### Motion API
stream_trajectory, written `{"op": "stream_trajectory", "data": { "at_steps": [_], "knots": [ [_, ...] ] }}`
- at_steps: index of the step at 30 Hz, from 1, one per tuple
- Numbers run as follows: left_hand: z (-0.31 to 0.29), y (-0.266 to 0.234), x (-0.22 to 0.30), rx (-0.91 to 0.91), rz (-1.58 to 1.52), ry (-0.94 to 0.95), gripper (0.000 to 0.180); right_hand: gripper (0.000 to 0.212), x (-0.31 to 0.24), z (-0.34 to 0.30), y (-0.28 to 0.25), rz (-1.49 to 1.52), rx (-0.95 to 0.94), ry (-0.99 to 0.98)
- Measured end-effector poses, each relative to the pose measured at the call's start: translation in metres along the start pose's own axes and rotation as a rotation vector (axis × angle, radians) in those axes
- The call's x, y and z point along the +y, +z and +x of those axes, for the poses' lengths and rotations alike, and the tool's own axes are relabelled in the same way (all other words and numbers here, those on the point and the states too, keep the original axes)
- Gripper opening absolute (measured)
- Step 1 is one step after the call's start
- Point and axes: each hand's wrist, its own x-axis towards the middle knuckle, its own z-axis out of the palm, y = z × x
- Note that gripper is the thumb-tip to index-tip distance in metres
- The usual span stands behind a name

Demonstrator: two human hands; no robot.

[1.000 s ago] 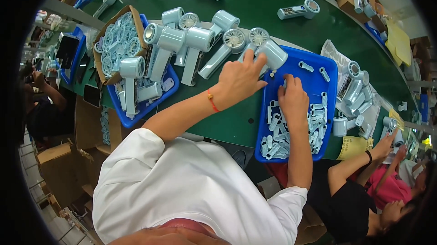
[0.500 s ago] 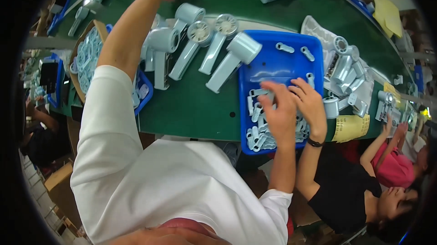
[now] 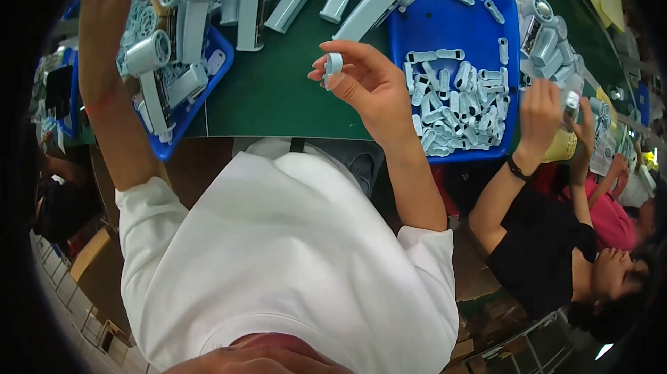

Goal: Manually assembling handheld plastic fans by fitting housing and internal components together on a production line.

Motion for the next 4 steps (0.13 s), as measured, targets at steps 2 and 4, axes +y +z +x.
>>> {"op": "stream_trajectory", "data": {
  "at_steps": [2, 4],
  "knots": [
    [-0.069, 0.013, -0.011, -0.023, -0.294, 0.094, 0.025, 0.035, 0.008, -0.004, 0.003, -0.013, 0.025, 0.034],
    [-0.104, 0.025, 0.011, 0.028, -0.610, 0.149, 0.026, 0.041, 0.013, -0.011, 0.010, 0.015, 0.005, 0.127]
  ]
}}
